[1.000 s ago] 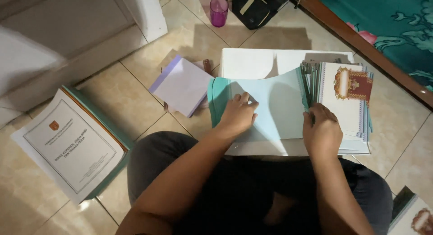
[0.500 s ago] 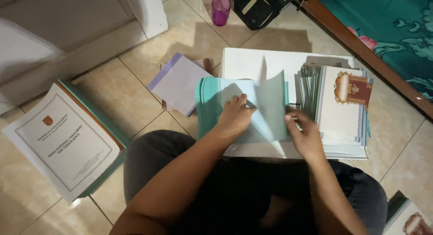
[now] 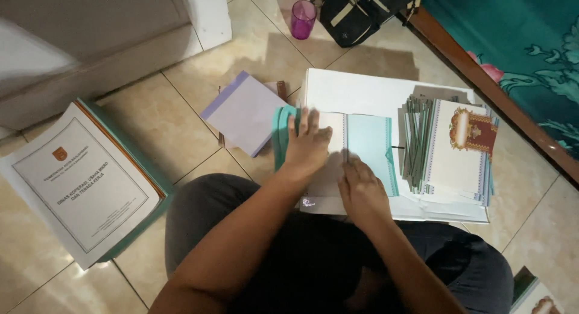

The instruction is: Inserting small printed cards or booklets into light blue paper folders for assembly

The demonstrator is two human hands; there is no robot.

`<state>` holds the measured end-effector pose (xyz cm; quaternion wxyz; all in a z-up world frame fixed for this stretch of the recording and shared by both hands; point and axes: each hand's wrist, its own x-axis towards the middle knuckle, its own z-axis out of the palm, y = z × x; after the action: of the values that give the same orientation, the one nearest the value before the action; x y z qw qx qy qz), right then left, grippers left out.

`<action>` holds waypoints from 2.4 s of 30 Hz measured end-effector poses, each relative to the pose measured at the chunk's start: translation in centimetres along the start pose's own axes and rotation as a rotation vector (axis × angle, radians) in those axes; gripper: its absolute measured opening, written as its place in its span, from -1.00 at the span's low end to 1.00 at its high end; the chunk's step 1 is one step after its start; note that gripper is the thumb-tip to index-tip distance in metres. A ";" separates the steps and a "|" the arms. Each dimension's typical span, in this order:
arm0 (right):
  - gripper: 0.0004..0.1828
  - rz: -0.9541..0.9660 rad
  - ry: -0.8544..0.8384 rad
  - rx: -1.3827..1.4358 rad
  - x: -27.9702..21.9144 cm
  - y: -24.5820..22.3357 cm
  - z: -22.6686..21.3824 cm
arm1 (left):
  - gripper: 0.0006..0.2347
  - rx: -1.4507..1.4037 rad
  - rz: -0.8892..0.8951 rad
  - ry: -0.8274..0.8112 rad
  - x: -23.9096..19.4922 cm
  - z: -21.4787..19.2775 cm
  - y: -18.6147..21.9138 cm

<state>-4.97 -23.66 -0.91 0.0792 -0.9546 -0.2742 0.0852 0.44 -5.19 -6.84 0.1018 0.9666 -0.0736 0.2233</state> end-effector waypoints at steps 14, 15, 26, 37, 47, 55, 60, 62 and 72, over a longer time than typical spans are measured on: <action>-0.34 0.466 0.189 0.620 0.5 3.8 -5.5 | -0.81 -0.145 -0.131 -0.020 2.1 -3.9 1.4; -0.34 0.474 0.188 0.622 -0.2 3.9 -6.4 | -0.81 -0.148 -0.127 -0.027 1.9 -4.1 1.2; -0.16 -0.103 -0.157 0.633 -0.6 -2.6 -6.0 | -0.13 -0.902 -0.784 -0.750 4.2 -11.7 2.2; -0.25 0.033 -0.226 0.119 4.0 -0.2 -1.5 | -0.56 0.022 -0.059 -0.632 2.0 -3.3 -0.2; -0.26 -0.049 0.034 0.098 -3.2 -1.8 1.5 | -0.47 -0.098 -0.044 -0.452 0.2 1.8 -1.2; -0.19 0.181 0.176 0.517 -0.8 -1.0 -0.5 | -0.44 -0.757 -0.417 0.194 2.9 -7.0 1.7; -0.07 0.339 0.144 0.946 -0.1 -0.5 -0.3 | -0.36 -0.871 -0.567 0.075 2.0 -5.3 0.9; -0.27 0.477 0.179 1.363 -0.1 -0.5 -1.8 | -0.51 -1.171 -0.611 0.121 2.3 -5.8 1.6; -0.72 0.323 0.675 0.772 -3.8 20.4 -4.4 | -0.48 -0.274 -0.242 0.078 2.4 -7.5 -2.3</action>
<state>3.16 -43.24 -0.25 0.4942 -0.8603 -0.0316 -0.1208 -0.12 -1.48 0.44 0.2616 0.9361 0.0173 0.2344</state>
